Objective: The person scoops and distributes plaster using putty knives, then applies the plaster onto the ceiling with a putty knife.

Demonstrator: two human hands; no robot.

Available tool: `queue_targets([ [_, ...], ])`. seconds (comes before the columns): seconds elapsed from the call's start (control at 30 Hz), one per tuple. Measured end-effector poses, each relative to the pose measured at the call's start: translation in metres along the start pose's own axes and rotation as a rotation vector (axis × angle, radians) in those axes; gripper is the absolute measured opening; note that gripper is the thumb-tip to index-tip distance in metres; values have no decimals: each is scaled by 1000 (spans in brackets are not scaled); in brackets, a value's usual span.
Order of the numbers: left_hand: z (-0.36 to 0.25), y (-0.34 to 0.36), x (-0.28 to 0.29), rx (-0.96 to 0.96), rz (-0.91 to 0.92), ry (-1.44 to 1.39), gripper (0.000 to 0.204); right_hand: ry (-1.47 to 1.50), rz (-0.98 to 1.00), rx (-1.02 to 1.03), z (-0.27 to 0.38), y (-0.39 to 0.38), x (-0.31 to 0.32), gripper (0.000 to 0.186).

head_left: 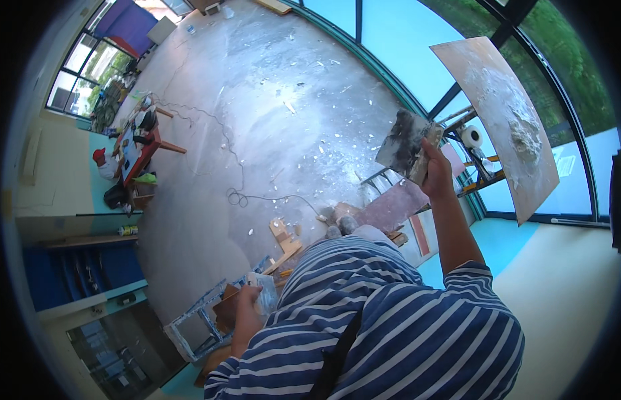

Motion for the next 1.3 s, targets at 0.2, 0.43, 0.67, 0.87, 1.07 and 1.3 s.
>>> queue_targets([
  [0.2,-52,7,24,-217,-21,-220,44,53,-156,43,22,-26,34,33],
  [0.43,-101,20,47,-325,-34,-195,40,104,-317,167,38,-34,107,32],
  [0.67,-172,-6,132,-475,-228,-211,37,-32,-791,509,126,-59,257,34],
  [0.87,-286,-70,158,-654,-220,-300,39,-44,-983,714,218,-77,378,41],
  [1.07,-410,-144,117,-835,-76,-181,41,-5,-1077,697,244,-72,426,43],
  [1.3,-573,-291,28,-1110,177,-158,46,-22,-1081,677,252,-44,428,48],
])
Point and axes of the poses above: each hand's wrist, its own y-axis towards the middle knuckle, its own x-axis out of the back of the hand, z = x × y, the point moved 9 cm from there along y, towards the middle knuckle, and after that the axes turned 12 degrees about x, right-handed, at the moved point
